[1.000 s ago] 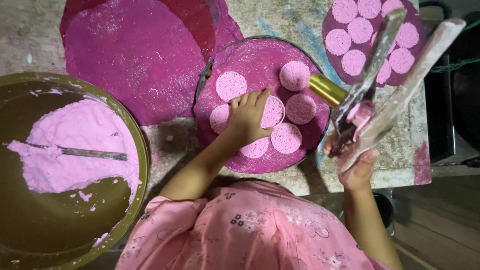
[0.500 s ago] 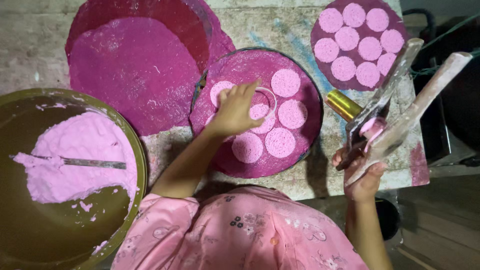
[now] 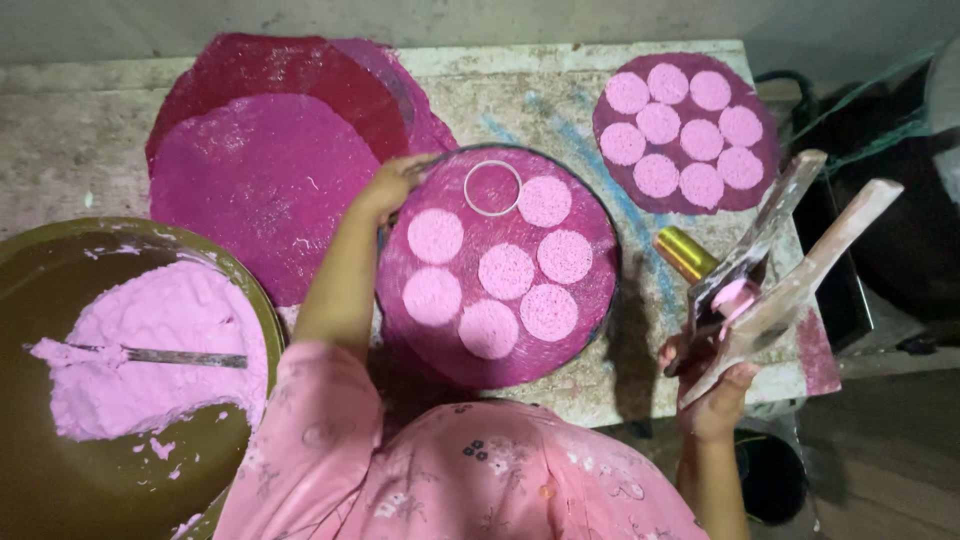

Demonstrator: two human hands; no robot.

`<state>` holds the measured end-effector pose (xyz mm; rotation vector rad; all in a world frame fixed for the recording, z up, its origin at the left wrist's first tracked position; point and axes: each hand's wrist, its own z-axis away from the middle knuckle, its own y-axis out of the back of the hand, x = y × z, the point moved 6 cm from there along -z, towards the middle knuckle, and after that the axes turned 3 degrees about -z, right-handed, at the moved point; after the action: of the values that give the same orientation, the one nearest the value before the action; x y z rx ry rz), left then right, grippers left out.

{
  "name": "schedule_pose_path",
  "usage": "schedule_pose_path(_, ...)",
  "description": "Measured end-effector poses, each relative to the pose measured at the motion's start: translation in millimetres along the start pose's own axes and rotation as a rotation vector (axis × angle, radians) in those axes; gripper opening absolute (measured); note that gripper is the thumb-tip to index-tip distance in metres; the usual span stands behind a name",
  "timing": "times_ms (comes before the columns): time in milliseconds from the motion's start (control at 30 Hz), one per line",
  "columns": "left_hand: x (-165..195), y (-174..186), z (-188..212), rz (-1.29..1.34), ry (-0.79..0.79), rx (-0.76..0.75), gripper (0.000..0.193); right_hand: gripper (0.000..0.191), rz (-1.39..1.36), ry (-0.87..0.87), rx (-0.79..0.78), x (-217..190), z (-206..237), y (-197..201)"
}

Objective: The person fills a hand-held extruder press with pink paste from a large bowl, then squeezes the tool to deposit round pink foam discs onto mesh trays, repeating the cycle and occasionally wiping the tool or arranging finished discs on the trays.

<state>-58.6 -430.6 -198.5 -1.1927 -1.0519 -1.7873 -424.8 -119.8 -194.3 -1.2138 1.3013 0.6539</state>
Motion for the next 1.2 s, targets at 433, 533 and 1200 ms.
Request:
schedule_pose_path(433, -116.2, -49.7, 201.5, 0.016, -0.101, 0.695, 0.077, 0.075, -0.205, -0.175, -0.069, 39.8, -15.1, -13.1)
schedule_pose_path(533, -89.7, -43.1, 209.0, -0.448, -0.265, 0.717, 0.108, 0.08, -0.18, -0.184, -0.105, 44.1, -13.2, -25.1)
schedule_pose_path(1200, -67.1, -35.9, 127.0, -0.703, -0.233, 0.282, 0.14, 0.083, 0.037, -0.227, -0.22, 42.8, -7.2, -41.2)
